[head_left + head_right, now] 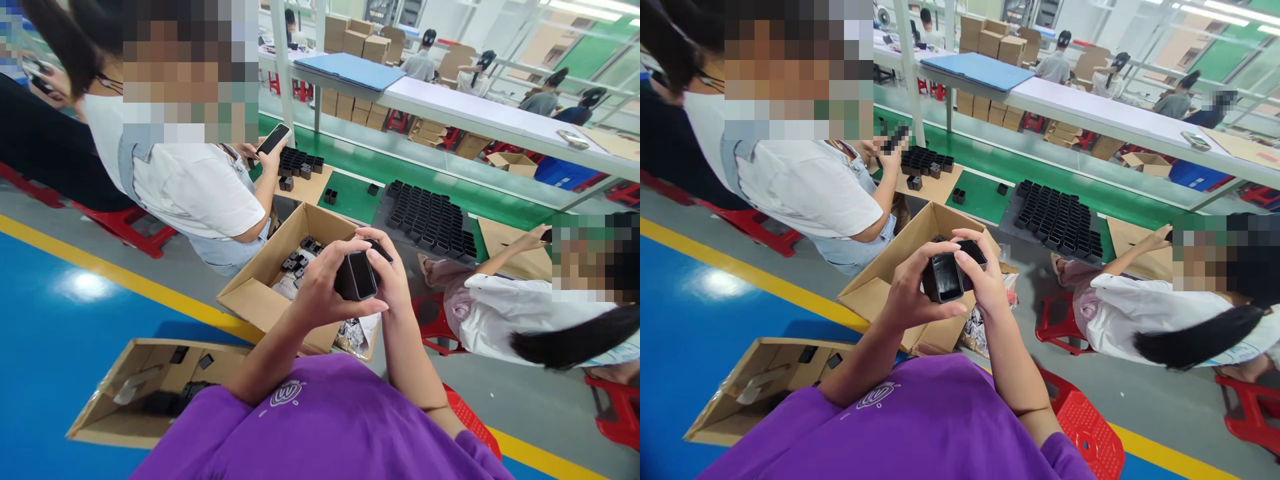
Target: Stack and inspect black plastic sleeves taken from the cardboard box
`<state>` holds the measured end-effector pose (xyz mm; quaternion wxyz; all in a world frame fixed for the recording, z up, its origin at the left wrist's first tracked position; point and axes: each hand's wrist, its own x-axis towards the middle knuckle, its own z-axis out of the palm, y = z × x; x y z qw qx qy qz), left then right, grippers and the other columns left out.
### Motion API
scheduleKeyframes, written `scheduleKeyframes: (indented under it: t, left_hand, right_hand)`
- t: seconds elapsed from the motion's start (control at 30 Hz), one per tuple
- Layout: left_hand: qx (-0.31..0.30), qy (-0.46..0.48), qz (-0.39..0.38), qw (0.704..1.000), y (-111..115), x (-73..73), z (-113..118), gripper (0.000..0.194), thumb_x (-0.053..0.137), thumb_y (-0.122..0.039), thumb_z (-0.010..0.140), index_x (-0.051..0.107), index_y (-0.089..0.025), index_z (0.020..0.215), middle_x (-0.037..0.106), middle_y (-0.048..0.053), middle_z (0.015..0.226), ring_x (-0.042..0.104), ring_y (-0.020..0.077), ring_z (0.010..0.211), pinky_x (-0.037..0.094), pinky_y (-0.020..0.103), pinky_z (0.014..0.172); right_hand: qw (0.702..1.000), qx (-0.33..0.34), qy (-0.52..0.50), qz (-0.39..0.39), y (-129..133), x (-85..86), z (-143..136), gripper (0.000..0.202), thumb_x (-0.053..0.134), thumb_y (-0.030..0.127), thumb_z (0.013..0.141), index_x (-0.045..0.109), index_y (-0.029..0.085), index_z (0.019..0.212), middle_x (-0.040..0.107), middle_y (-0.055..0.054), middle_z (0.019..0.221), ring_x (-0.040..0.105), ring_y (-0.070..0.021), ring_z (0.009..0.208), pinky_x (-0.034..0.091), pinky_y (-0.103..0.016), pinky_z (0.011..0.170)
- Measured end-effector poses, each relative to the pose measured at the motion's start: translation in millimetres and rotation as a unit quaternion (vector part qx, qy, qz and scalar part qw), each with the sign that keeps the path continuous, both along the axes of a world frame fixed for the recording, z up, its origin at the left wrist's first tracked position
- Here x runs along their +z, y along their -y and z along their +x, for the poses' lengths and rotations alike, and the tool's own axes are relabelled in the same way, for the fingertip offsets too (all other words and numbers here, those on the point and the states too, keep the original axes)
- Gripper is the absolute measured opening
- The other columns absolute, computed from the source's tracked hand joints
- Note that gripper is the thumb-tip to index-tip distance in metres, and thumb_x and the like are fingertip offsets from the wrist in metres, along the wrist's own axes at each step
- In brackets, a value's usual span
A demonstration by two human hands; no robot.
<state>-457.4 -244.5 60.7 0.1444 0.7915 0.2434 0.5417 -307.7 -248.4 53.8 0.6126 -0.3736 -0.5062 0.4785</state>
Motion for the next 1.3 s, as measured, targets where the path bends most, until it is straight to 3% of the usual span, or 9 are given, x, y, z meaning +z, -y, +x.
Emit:
scheduleKeyframes:
  t: [0.2,0.33,0.43,0.57,0.7,0.83,0.93,1.13,1.3]
  left_hand:
    - [-0.045,0.045,-0.041,0.997,-1,-6.9,-1,0.062,0.069,-0.065,0.088,0.059,-0.024,0.134,0.073,0.012,0.122,0.073,0.0259,0.106,0.058,0.037,0.094]
    - [-0.034,0.117,-0.119,0.985,-7,-21.9,3,0.053,0.065,-0.063,0.091,0.060,-0.025,0.127,0.075,0.008,0.109,0.072,0.0201,0.087,0.058,0.031,0.079]
    - [-0.049,0.156,-0.140,0.977,-12,-39.7,12,0.053,0.064,-0.066,0.091,0.060,-0.024,0.124,0.073,0.010,0.116,0.073,0.0222,0.098,0.058,0.033,0.086]
    - [-0.076,0.169,-0.146,0.972,-15,-65.4,21,0.063,0.060,-0.073,0.090,0.055,-0.025,0.130,0.065,0.014,0.135,0.068,0.0275,0.118,0.058,0.041,0.097]
    - [-0.061,0.120,-0.175,0.975,-17,-88.4,17,0.077,0.078,-0.071,0.077,0.053,-0.024,0.133,0.066,0.013,0.129,0.070,0.0282,0.112,0.061,0.040,0.091]
    - [0.016,0.077,-0.231,0.970,-19,-112.7,11,0.063,0.076,-0.059,0.083,0.054,-0.023,0.130,0.069,0.010,0.122,0.072,0.0243,0.106,0.061,0.037,0.089]
    - [0.068,0.062,-0.227,0.970,-20,-133.1,4,0.056,0.073,-0.049,0.087,0.052,-0.023,0.131,0.069,0.010,0.123,0.072,0.0240,0.108,0.061,0.038,0.091]
    - [0.160,-0.007,-0.184,0.970,-34,-179.5,-27,0.050,0.071,-0.032,0.090,0.051,-0.025,0.136,0.066,0.012,0.128,0.067,0.0279,0.122,0.057,0.048,0.105]
    - [0.165,-0.073,-0.191,0.965,-56,-229.5,-42,0.046,0.064,-0.026,0.094,0.051,-0.024,0.138,0.067,0.014,0.129,0.067,0.0276,0.125,0.057,0.049,0.107]
  right_hand:
    - [1.000,-0.009,0.003,0.016,1,-9.5,-1,0.039,0.069,0.055,0.088,0.067,0.028,0.115,0.069,-0.004,0.112,0.066,-0.0232,0.104,0.055,-0.039,0.096]
    - [0.987,-0.108,0.002,0.118,2,-20.9,-6,0.041,0.059,0.060,0.094,0.065,0.030,0.121,0.067,-0.005,0.112,0.066,-0.0237,0.101,0.054,-0.041,0.094]
    - [0.961,-0.172,0.087,0.201,-1,-29.7,-9,0.040,0.055,0.061,0.097,0.065,0.030,0.121,0.066,-0.006,0.113,0.064,-0.0262,0.105,0.052,-0.045,0.096]
    - [0.940,-0.173,0.168,0.241,-7,-44.7,-6,0.035,0.044,0.050,0.104,0.065,0.033,0.125,0.065,-0.006,0.123,0.058,-0.0273,0.118,0.044,-0.049,0.105]
    - [0.958,-0.114,0.184,0.187,-13,-68.3,2,0.041,0.031,0.049,0.107,0.060,0.033,0.133,0.056,-0.007,0.142,0.050,-0.0274,0.135,0.039,-0.052,0.114]
    - [0.981,-0.055,0.148,0.114,-18,-97.0,3,0.035,0.035,0.050,0.107,0.059,0.028,0.121,0.058,-0.008,0.130,0.056,-0.0250,0.128,0.047,-0.048,0.110]
    - [0.988,-0.003,0.128,0.081,-22,-116.8,-2,0.026,0.039,0.046,0.107,0.056,0.028,0.115,0.060,-0.008,0.125,0.060,-0.0228,0.124,0.050,-0.045,0.109]
    - [0.962,0.038,0.269,0.014,-37,-149.4,-16,0.019,0.064,0.040,0.095,0.067,0.024,0.103,0.060,-0.014,0.134,0.060,-0.0290,0.131,0.050,-0.047,0.113]
    - [0.937,0.079,0.336,-0.055,-66,-183.9,-28,0.008,0.067,0.024,0.085,0.069,0.021,0.093,0.065,-0.016,0.133,0.064,-0.0295,0.129,0.050,-0.048,0.113]
